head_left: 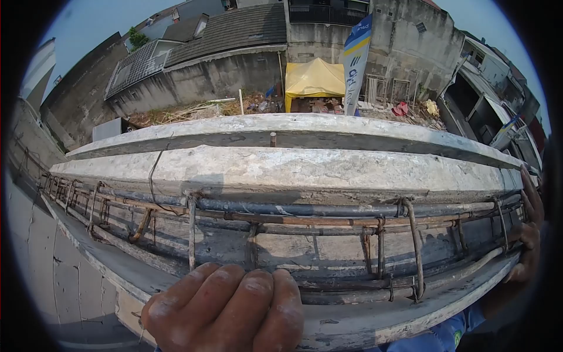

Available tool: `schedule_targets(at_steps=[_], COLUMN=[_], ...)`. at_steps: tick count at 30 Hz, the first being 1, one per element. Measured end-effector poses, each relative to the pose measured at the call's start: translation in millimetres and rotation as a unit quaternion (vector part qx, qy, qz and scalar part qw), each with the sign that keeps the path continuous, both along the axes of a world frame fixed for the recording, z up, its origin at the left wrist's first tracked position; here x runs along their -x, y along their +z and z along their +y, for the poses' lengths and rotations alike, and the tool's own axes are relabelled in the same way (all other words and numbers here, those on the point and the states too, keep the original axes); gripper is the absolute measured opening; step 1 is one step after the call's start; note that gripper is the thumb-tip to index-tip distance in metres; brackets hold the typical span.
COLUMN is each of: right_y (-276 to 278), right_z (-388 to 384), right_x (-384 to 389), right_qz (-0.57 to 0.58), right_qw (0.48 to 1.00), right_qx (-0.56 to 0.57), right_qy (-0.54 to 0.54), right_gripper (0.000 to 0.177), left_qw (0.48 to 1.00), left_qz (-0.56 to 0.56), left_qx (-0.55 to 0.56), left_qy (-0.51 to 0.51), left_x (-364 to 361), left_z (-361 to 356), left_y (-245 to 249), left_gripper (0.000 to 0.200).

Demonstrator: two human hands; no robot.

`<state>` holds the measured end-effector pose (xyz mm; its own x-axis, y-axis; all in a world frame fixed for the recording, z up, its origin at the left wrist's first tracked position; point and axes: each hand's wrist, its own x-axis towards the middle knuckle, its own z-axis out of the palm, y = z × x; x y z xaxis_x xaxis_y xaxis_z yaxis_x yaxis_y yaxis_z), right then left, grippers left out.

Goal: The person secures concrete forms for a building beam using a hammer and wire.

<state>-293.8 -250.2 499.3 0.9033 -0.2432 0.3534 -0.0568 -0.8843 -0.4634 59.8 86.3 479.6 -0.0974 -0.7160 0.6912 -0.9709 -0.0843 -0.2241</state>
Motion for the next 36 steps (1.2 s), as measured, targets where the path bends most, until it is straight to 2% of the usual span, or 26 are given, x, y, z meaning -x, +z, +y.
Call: schedule_targets(at_steps=[3, 5, 6, 9, 11, 12, 14, 15, 16, 17, 18, 19, 20, 22, 23, 24, 25, 26, 27, 28, 30, 31, 32, 33, 34, 36], right_y=[-1, -2, -2, -2, 0, 6, 19, 26, 29, 34, 41, 48, 50, 48, 48, 50, 54, 66, 74, 56, 0, -39, -82, -122, -167, -235], right_z=[11, 18, 21, 28, 29, 25, 15, 13, 17, 14, 8, 2, 0, -2, -1, 1, -3, 42, 105, 126, 189, 221, 247, 269, 290, 321], right_x=[-6, -10, -13, -22, -31, -36, -53, -59, -64, -63, -57, -54, -53, -48, -45, -41, -56, -105, -152, -183, -213, -214, -211, -198, -189, -185], right_qz=[-0.025, -0.045, -0.051, -0.066, -0.102, -0.104, 0.001, 0.061, 0.069, 0.081, 0.157, 0.232, 0.245, 0.282, 0.300, 0.326, 0.349, 0.377, 0.392, 0.412, 0.502, 0.537, 0.565, 0.585, 0.597, 0.609], right_qw=[0.999, 0.996, 0.995, 0.991, 0.982, 0.981, 0.999, 0.994, 0.979, 0.977, 0.968, 0.954, 0.952, 0.926, 0.923, 0.887, 0.843, 0.861, 0.874, 0.878, 0.856, 0.825, 0.786, 0.744, 0.704, 0.627], right_qx=[0.038, 0.067, 0.077, 0.097, 0.119, 0.115, -0.017, -0.087, -0.194, -0.196, -0.196, -0.191, -0.182, -0.251, -0.240, -0.322, -0.391, -0.295, -0.195, -0.178, -0.115, -0.082, -0.048, -0.016, 0.010, 0.053], right_qy=[-0.015, -0.027, -0.033, -0.068, -0.109, -0.113, -0.032, 0.010, -0.010, -0.012, -0.009, -0.002, 0.007, -0.010, 0.012, -0.055, -0.117, -0.170, -0.212, -0.163, 0.053, 0.154, 0.247, 0.323, 0.385, 0.482], right_gripper=[0.079, 0.079, 0.079, 0.079, 0.079, 0.079, 0.078, 0.077, 0.071, 0.071, 0.069, 0.068, 0.068, 0.070, 0.070, 0.070, 0.071, 0.067, 0.064, 0.064, 0.060, 0.058, 0.056, 0.054, 0.052, 0.048], left_qw=[0.999, 0.997, 0.996, 0.998, 0.993, 0.993, 0.990, 0.988, 0.985, 0.982, 0.980, 0.974, 0.968, 0.960, 0.955, 0.948, 0.953, 0.956, 0.949, 0.952, 0.952, 0.951, 0.946, 0.948, 0.952, 0.950], left_qz=[0.017, 0.070, 0.079, 0.035, 0.059, 0.056, 0.092, 0.107, 0.131, 0.153, 0.165, 0.192, 0.219, 0.251, 0.267, 0.285, 0.282, 0.277, 0.287, 0.292, 0.304, 0.309, 0.319, 0.313, 0.302, 0.309], left_qx=[-0.017, -0.006, -0.010, -0.038, -0.065, -0.070, -0.086, -0.095, -0.099, -0.098, -0.097, -0.100, -0.101, -0.098, -0.101, -0.092, -0.081, -0.069, -0.059, -0.052, -0.024, -0.004, 0.004, -0.022, -0.050, -0.033], left_qy=[0.023, 0.014, 0.026, 0.038, 0.080, 0.076, 0.067, 0.063, 0.061, 0.060, 0.062, 0.063, 0.069, 0.078, 0.077, 0.106, 0.080, 0.062, 0.113, 0.081, 0.034, 0.013, 0.055, 0.047, 0.025, 0.033], left_x=[5, 7, 5, 1, 7, 6, 4, 4, 4, 3, 3, 4, 5, 6, 4, 5, 4, 4, 6, 10, 16, 18, 20, 19, 18, 18], left_z=[-1, -6, -4, 5, 6, 7, 10, 7, 7, 6, 6, 6, 6, 8, 9, 12, 13, 16, 19, 19, 16, 14, 15, 15, 15, 14], left_y=[1, 5, 4, 3, 10, 12, 12, 15, 18, 21, 24, 25, 27, 32, 33, 32, 29, 27, 26, 23, 16, 11, 11, 15, 17, 16], left_gripper=[0.034, 0.019, 0.019, 0.028, 0.010, 0.010, 0.022, 0.022, 0.032, 0.042, 0.042, 0.051, 0.061, 0.063, 0.065, 0.065, 0.064, 0.063, 0.063, 0.063, 0.059, 0.055, 0.055, 0.053, 0.051, 0.049])
